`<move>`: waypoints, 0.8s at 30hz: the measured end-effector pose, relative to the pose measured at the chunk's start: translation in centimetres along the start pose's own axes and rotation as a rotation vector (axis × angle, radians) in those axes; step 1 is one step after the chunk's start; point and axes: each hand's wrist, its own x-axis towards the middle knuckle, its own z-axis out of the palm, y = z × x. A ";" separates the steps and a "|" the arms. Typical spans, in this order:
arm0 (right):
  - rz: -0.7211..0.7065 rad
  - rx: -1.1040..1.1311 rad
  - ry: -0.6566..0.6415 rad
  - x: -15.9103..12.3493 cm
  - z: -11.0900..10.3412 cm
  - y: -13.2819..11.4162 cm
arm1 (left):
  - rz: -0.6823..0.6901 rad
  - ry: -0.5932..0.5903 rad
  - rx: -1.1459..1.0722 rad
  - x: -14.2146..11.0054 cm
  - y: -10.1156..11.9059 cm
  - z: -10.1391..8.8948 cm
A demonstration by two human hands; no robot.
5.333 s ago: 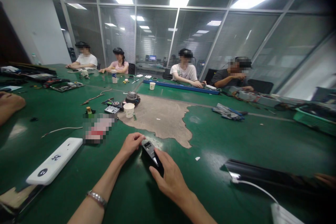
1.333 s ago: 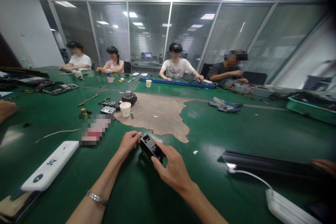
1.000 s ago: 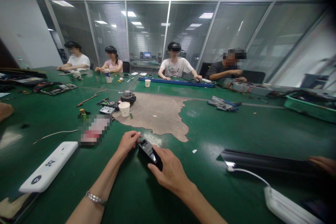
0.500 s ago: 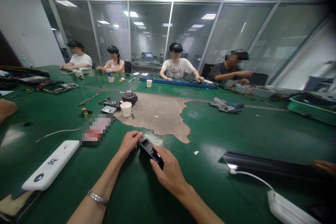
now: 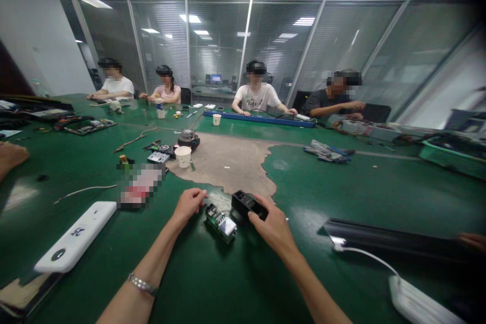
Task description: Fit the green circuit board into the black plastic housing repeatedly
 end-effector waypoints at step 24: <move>-0.323 0.151 -0.053 -2.2 0.1 -4.1 | 0.006 -0.008 -0.010 -0.4 0.6 0.0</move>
